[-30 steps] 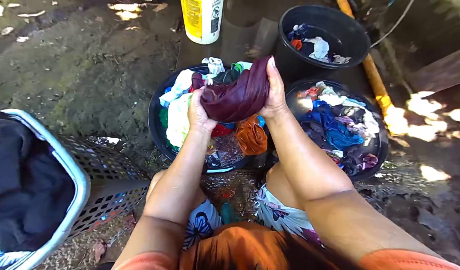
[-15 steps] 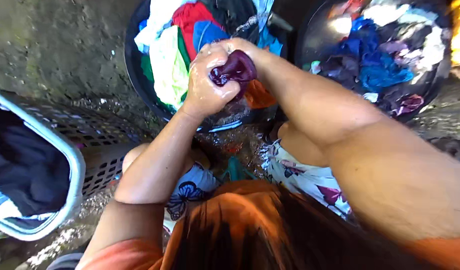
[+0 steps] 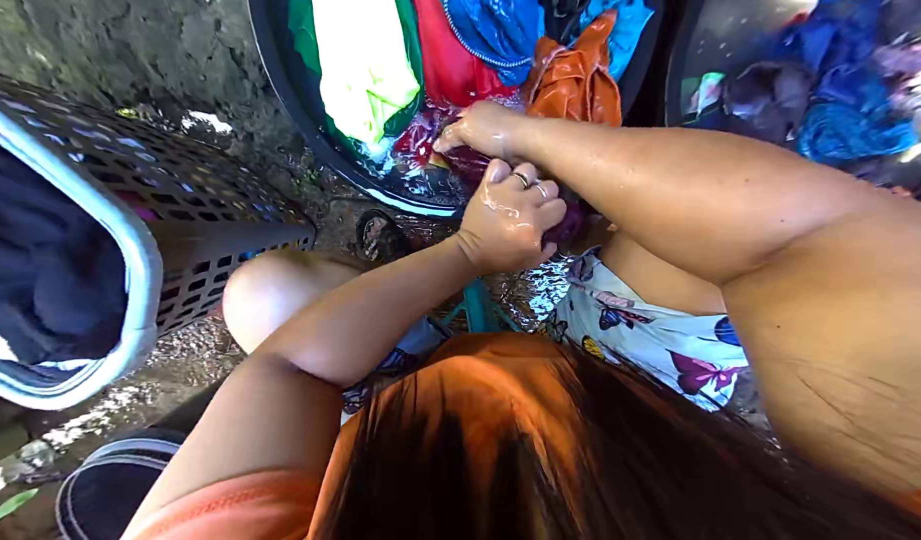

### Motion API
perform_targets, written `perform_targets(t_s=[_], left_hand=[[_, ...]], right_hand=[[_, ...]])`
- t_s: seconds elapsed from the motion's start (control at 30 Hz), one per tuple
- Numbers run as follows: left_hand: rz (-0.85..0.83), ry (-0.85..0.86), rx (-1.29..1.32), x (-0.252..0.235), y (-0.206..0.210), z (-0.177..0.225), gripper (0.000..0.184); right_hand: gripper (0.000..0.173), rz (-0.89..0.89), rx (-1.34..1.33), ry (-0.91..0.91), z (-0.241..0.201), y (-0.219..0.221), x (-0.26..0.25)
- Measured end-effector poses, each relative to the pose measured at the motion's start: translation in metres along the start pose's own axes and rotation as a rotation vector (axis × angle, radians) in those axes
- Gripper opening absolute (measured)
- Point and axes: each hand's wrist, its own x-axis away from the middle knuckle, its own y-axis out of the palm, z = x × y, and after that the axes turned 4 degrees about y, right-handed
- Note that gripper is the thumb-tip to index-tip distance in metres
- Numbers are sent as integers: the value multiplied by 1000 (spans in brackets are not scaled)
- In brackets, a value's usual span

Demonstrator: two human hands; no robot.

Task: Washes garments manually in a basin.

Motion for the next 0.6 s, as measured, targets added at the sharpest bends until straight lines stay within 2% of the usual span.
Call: perform_targets(t_s=[0.17,0.23,0.27,0.33,0.4,0.47,0.5,0.53,0.6], left_hand=[[-288,53,-2,6,11,11,24],[-265,53,15,-10,-3,-1,26],[-178,28,40,-19,-18,-11,28],[128,-104,153,-34,-54,-41,28],[419,-436,379,-40,-103,-68,35],[695,-777,459,-39,-142,-84,63],[778,-846,385,-37,-154,-88,80],[824,-820,254,-35,-160,-86,96],[773,-662,3,-38,-162,-70,123]], right_hand=[[36,29,12,17,2,15,6],[30,101,-149,-58,1,-2,12],[31,121,-252,-93,-5,-16,20],[33,194,-483,-195,-16,-53,37],[28,312,-757,-386,-31,-86,52],[38,361,-949,-676,-52,-109,76],[45,413,-942,-818,-69,-114,89],[50,486,-885,-923,-84,-115,98],[46,649,-708,-987,-120,-102,114]])
